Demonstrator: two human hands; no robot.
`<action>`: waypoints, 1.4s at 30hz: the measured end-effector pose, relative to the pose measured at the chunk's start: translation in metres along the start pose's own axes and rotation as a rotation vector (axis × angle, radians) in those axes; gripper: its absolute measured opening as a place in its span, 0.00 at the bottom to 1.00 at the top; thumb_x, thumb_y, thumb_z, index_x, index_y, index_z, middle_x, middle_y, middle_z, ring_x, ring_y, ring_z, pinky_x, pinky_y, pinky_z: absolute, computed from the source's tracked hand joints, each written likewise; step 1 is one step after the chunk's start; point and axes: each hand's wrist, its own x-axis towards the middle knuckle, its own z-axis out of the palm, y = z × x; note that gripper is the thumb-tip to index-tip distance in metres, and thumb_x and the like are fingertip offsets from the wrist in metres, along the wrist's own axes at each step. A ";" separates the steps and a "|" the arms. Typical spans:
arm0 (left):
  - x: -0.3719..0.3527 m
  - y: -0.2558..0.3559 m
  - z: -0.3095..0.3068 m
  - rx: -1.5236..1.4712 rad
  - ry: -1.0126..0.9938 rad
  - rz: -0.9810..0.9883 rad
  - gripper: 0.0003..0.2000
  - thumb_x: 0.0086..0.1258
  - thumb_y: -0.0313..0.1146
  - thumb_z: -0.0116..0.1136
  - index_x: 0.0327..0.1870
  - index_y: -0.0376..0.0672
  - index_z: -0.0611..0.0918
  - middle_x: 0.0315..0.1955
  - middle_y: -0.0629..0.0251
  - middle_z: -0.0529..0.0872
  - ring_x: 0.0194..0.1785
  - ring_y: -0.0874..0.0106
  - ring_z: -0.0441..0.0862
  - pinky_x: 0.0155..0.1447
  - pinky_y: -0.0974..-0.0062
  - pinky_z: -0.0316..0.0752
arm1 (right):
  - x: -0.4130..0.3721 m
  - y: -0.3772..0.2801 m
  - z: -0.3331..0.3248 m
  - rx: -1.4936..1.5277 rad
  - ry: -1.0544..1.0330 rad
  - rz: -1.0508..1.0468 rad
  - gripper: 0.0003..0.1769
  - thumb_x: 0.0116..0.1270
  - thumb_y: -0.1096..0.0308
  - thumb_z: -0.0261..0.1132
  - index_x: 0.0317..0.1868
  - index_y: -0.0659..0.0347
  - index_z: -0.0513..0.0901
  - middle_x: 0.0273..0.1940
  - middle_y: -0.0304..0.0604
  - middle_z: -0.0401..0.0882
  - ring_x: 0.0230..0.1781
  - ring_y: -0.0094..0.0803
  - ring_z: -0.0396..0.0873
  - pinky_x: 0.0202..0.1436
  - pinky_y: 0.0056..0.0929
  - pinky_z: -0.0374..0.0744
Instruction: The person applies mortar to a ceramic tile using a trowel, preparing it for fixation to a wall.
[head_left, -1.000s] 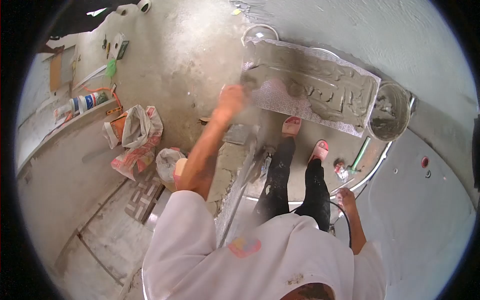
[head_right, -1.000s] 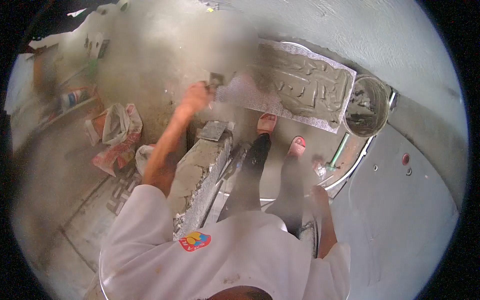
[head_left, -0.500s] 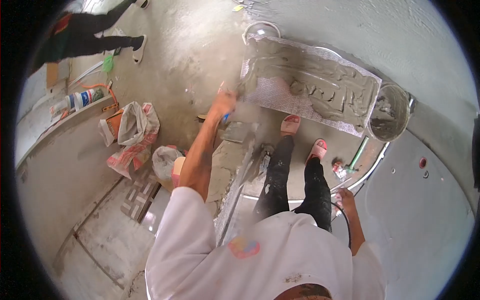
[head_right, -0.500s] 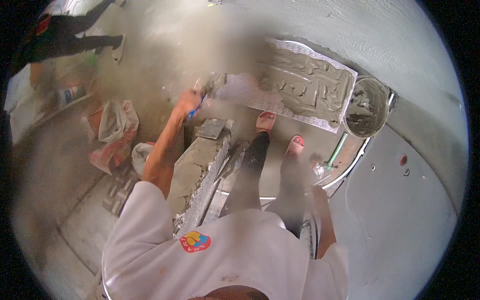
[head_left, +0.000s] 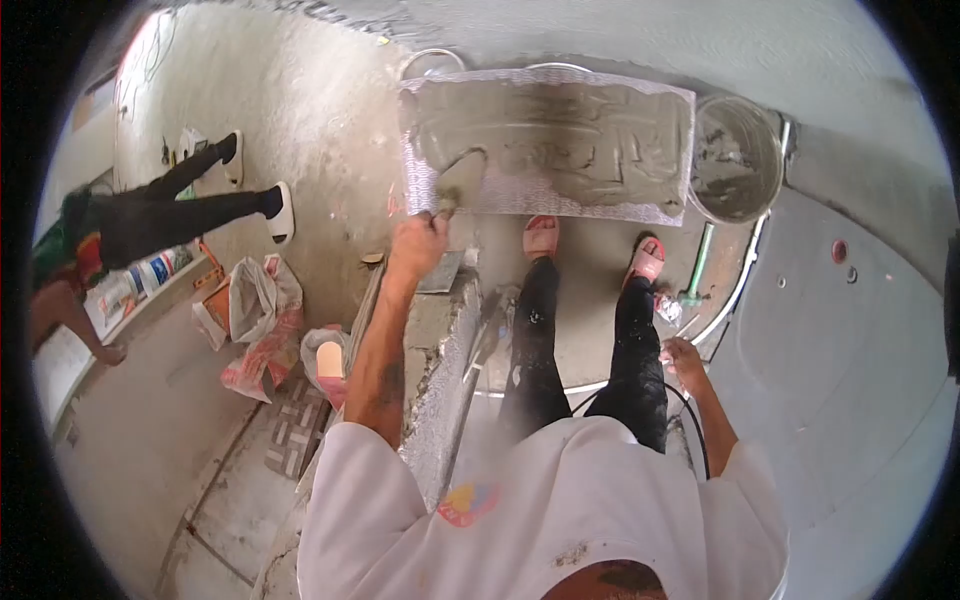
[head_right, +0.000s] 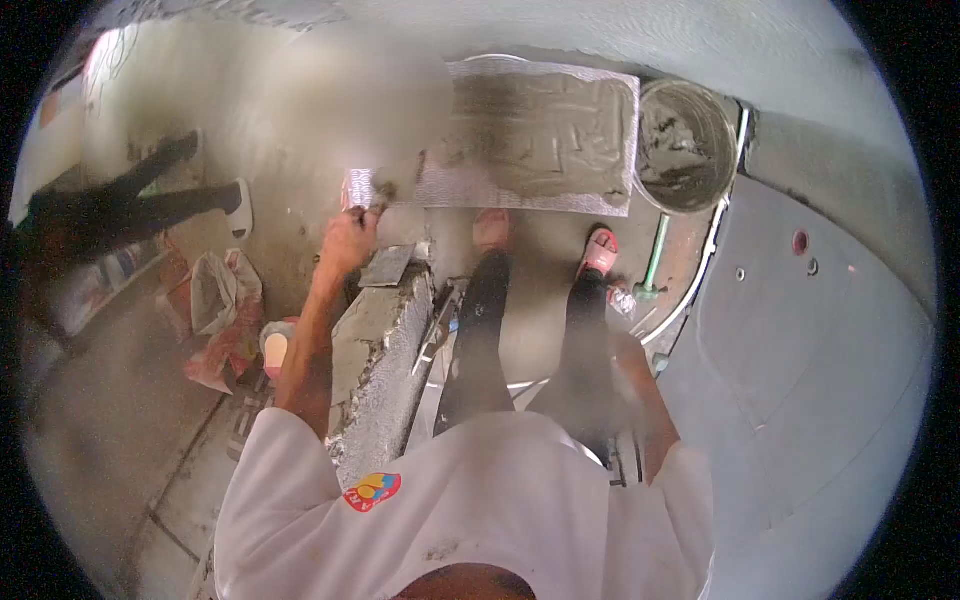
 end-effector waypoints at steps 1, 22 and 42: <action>-0.007 0.018 0.010 0.033 0.079 0.028 0.18 0.64 0.42 0.48 0.26 0.33 0.79 0.24 0.42 0.80 0.35 0.45 0.78 0.43 0.55 0.74 | -0.004 -0.011 0.000 0.041 -0.006 0.050 0.17 0.64 0.52 0.56 0.41 0.58 0.77 0.30 0.36 0.77 0.33 0.25 0.75 0.35 0.26 0.72; 0.050 0.406 0.208 0.405 -0.292 0.754 0.09 0.65 0.33 0.50 0.39 0.38 0.75 0.26 0.55 0.81 0.31 0.65 0.81 0.30 0.69 0.74 | -0.043 0.080 -0.035 0.123 0.240 -0.141 0.29 0.67 0.53 0.52 0.64 0.60 0.62 0.58 0.57 0.62 0.62 0.51 0.58 0.65 0.41 0.59; 0.164 0.448 0.470 0.391 -0.941 0.735 0.08 0.52 0.27 0.55 0.30 0.31 0.79 0.21 0.46 0.80 0.27 0.57 0.81 0.32 0.62 0.75 | -0.026 0.039 -0.076 0.231 0.443 0.068 0.18 0.57 0.61 0.63 0.47 0.56 0.77 0.46 0.51 0.69 0.49 0.49 0.65 0.53 0.44 0.68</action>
